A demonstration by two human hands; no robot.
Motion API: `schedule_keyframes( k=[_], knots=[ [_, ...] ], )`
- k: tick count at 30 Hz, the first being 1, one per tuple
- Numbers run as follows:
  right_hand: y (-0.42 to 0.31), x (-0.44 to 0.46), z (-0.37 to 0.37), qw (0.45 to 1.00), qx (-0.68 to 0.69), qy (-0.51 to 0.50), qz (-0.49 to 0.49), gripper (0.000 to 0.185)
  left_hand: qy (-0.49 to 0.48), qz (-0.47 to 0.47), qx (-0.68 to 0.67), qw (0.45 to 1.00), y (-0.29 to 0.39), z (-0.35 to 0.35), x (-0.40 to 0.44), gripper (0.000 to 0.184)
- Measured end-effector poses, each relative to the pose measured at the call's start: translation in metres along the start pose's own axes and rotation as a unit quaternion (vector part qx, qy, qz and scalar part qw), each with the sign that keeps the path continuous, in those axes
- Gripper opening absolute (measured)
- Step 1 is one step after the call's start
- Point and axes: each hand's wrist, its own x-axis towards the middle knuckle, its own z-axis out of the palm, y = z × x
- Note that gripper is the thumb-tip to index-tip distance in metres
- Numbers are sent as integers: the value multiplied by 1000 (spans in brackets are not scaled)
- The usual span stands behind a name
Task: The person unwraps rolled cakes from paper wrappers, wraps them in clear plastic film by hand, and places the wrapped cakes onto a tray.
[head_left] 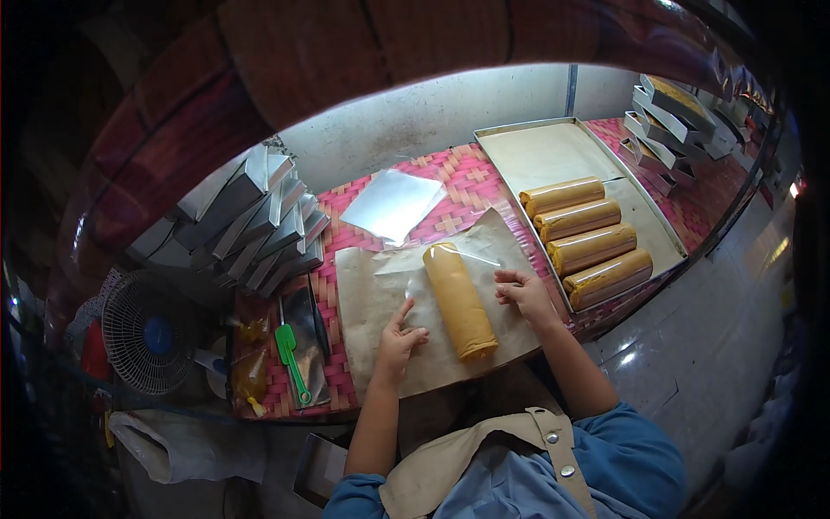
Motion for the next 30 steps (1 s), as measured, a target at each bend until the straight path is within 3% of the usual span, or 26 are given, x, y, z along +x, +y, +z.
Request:
schedule_keyframes(
  k=[2, 18, 20, 21, 22, 23, 24, 26, 27, 29, 30],
  knots=[
    [-1, 0, 1, 1000, -3, 8, 13, 28, 15, -86, -3, 996, 1, 1, -1, 65],
    [18, 4, -1, 997, -73, 9, -1, 24, 44, -33, 114, 992, -18, -1, 7, 52],
    [12, -1, 2, 989, -143, 33, 31, 23, 52, 5, 293, 955, -14, 5, 7, 51],
    [13, -1, 2, 989, -143, 33, 31, 23, 53, 5, 292, 955, -12, 8, 5, 51],
    [13, -2, 1, 952, -285, 45, -105, 23, 63, 14, 411, 909, -8, 14, 2, 51],
    [12, -2, 1, 876, -415, 57, -237, 23, 73, 23, 522, 849, -4, 19, 0, 51],
    [10, -4, 2, 876, -415, 57, -237, 23, 73, 24, 522, 849, -1, 24, -3, 51],
    [-14, -15, 15, 828, -480, 65, -283, 25, 86, 189, 608, 766, 5, 32, -6, 47],
    [-27, -20, 22, 828, -480, 66, -282, 25, 85, 189, 608, 767, 8, 37, -5, 47],
    [-45, -27, 39, 946, -289, -67, -129, 30, -20, 149, 315, 937, 13, 49, 2, 46],
    [-43, -25, 44, 947, -288, -66, -127, 30, -20, 147, 316, 937, 9, 55, 6, 46]
  ],
)
